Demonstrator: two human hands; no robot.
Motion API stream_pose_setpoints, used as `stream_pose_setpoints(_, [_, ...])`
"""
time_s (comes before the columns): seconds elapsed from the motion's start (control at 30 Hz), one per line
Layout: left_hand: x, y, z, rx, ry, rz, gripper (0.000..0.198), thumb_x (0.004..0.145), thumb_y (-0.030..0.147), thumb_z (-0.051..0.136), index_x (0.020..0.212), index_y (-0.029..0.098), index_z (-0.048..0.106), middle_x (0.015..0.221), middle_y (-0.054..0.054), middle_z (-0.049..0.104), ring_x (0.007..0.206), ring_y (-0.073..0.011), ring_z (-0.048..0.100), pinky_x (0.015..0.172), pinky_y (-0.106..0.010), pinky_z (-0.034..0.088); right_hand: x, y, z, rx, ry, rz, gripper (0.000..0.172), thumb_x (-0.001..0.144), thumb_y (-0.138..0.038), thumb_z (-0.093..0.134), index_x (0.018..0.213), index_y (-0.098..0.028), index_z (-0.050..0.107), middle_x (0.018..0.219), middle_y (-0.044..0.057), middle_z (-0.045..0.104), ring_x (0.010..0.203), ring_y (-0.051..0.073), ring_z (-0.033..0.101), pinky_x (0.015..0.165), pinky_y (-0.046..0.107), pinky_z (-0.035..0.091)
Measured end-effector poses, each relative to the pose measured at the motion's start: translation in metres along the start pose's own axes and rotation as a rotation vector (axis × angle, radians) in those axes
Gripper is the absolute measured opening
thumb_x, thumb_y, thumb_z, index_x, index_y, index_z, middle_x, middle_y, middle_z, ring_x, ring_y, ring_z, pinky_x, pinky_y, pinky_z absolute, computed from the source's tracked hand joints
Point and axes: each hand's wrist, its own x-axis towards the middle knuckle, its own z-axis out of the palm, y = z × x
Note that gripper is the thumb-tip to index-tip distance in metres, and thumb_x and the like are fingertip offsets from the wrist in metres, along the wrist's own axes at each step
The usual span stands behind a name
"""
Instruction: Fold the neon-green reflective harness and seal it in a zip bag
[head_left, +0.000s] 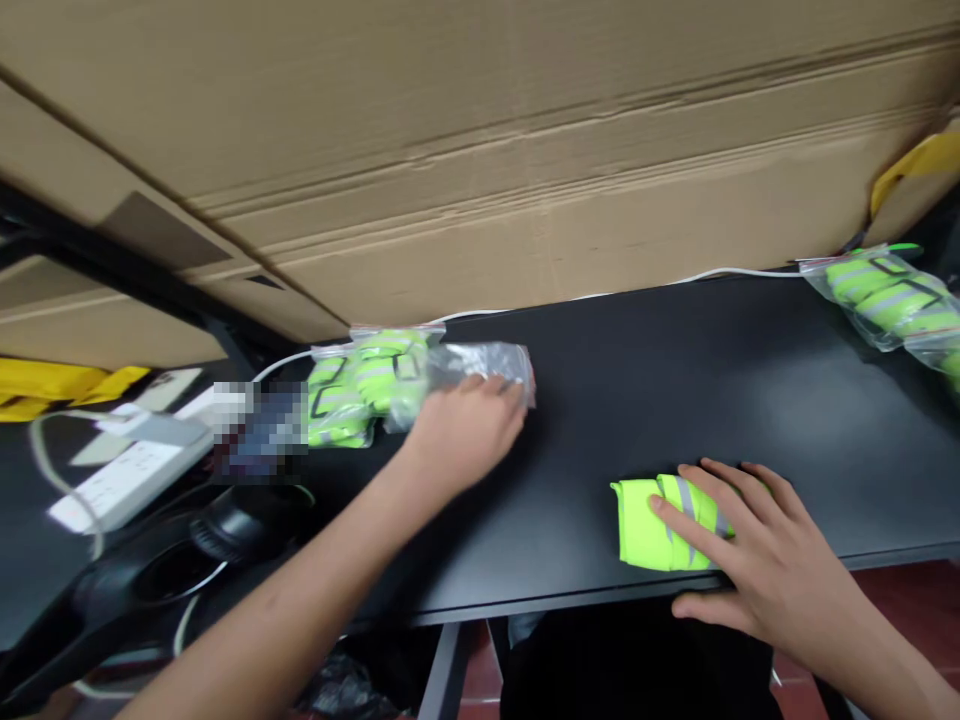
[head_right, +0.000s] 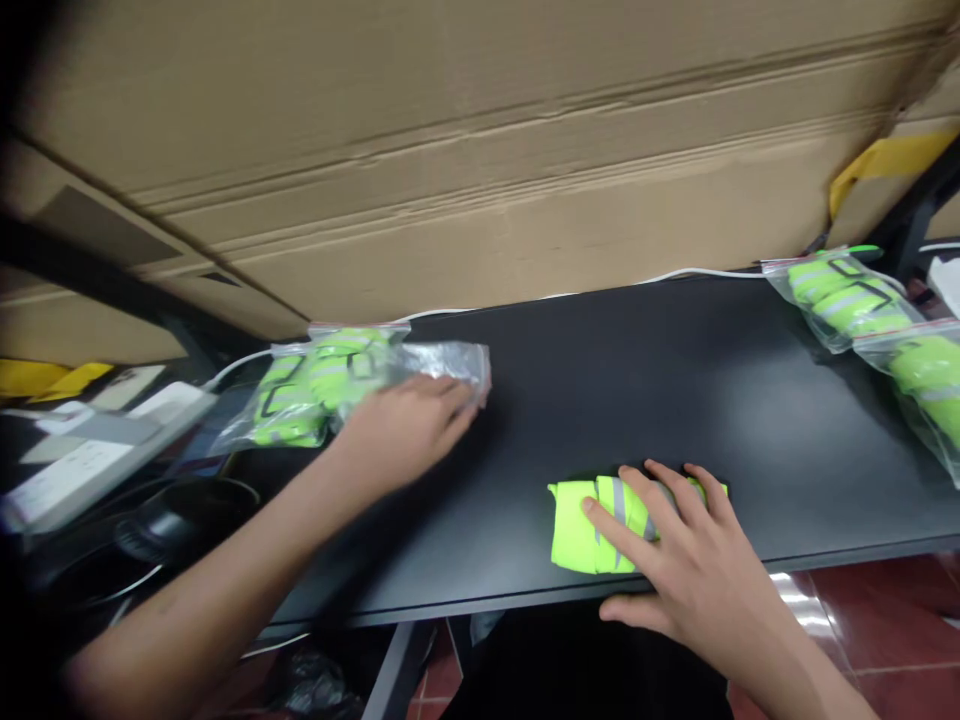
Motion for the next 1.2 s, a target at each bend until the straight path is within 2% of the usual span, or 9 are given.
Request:
stream_pose_setpoints(0.07, [-0.014,0.021,-0.006,-0.18,-0.025,0.194,0.029,0.096,0.04,0.051,0.106,0.02,0.07,0.104,-0.011,0.07,0.099,-0.032,0.067,0.082,-0.044,0.053,-0.001,0.0,0.0,-0.002,0.015,0.006,0.071,0.079,-0.074,0.063,0.139,-0.036,0.056,0.134,0.014,0.061,0.12,0.038,0.056,0.098,0.059,0.041])
stream_pose_setpoints(0.13, [-0.019,0.032,-0.01,-0.276,0.002,0.284,0.037,0.089,0.052,0.061,0.107,0.019,0.067,0.112,-0.012,0.067,0.107,-0.0331,0.064,0.09,-0.047,0.052,-0.003,-0.002,0.0,0.01,0.029,0.023,0.071,0.078,-0.073,0.065,0.138,-0.036,0.057,0.131,0.015,0.061,0.119,0.038,0.056,0.098,0.059,0.041])
stream_pose_setpoints(0.2, [-0.016,0.034,-0.008,-0.299,0.059,0.261,0.068,0.076,0.065,0.071,0.121,0.015,0.061,0.131,-0.019,0.059,0.125,-0.0399,0.053,0.102,-0.055,0.045,-0.005,-0.004,0.001,0.026,0.039,0.041,0.07,0.077,-0.072,0.068,0.136,-0.036,0.057,0.129,0.016,0.061,0.12,0.039,0.055,0.097,0.06,0.042])
stream_pose_setpoints(0.27, [-0.008,0.033,-0.001,-0.313,0.067,0.242,0.11,0.061,0.076,0.075,0.142,0.009,0.044,0.15,-0.026,0.042,0.142,-0.0458,0.035,0.113,-0.061,0.032,-0.008,-0.007,0.002,0.03,0.04,0.057,0.067,0.079,-0.067,0.069,0.137,-0.035,0.056,0.126,0.018,0.061,0.121,0.04,0.055,0.097,0.061,0.042])
stream_pose_setpoints(0.33, [-0.001,0.03,0.008,-0.349,0.009,0.299,0.132,0.056,0.081,0.074,0.154,0.008,0.025,0.159,-0.027,0.031,0.149,-0.044,0.025,0.12,-0.062,0.018,-0.011,-0.01,0.002,0.027,0.05,0.064,0.06,0.085,-0.059,0.068,0.137,-0.033,0.055,0.125,0.019,0.06,0.12,0.041,0.055,0.095,0.062,0.043])
stream_pose_setpoints(0.43, [0.003,0.026,0.013,-0.423,-0.062,0.376,0.128,0.062,0.074,0.076,0.158,0.015,0.016,0.159,-0.021,0.035,0.148,-0.0379,0.031,0.123,-0.058,0.014,-0.016,-0.011,0.003,0.024,0.093,0.046,0.049,0.092,-0.048,0.063,0.137,-0.032,0.056,0.123,0.019,0.061,0.116,0.041,0.057,0.092,0.061,0.044])
stream_pose_setpoints(0.63, [-0.012,0.031,0.0,-0.652,-0.127,0.399,0.111,0.069,0.048,0.08,0.158,0.024,0.017,0.143,-0.013,0.051,0.134,-0.0341,0.048,0.114,-0.051,0.036,-0.017,-0.005,-0.001,0.066,0.131,0.063,0.047,0.091,-0.03,0.066,0.137,-0.028,0.056,0.119,0.017,0.062,0.106,0.036,0.06,0.089,0.054,0.045])
stream_pose_setpoints(0.9, [-0.04,0.076,0.011,-0.754,-0.06,0.395,0.113,0.065,0.043,0.077,0.156,0.018,0.015,0.14,-0.016,0.05,0.134,-0.0391,0.044,0.117,-0.061,0.028,-0.004,-0.008,-0.004,0.067,0.131,0.098,0.049,0.089,-0.03,0.069,0.136,-0.025,0.055,0.119,0.018,0.062,0.1,0.035,0.06,0.085,0.051,0.045])
stream_pose_setpoints(1.2, [-0.037,0.095,0.007,-0.623,-0.033,0.368,0.104,0.065,0.04,0.07,0.151,0.007,0.023,0.137,-0.02,0.049,0.128,-0.0382,0.045,0.111,-0.056,0.036,0.011,-0.013,-0.01,0.002,0.04,-0.025,0.049,0.094,-0.028,0.062,0.142,-0.026,0.051,0.121,0.018,0.063,0.105,0.035,0.059,0.085,0.051,0.045])
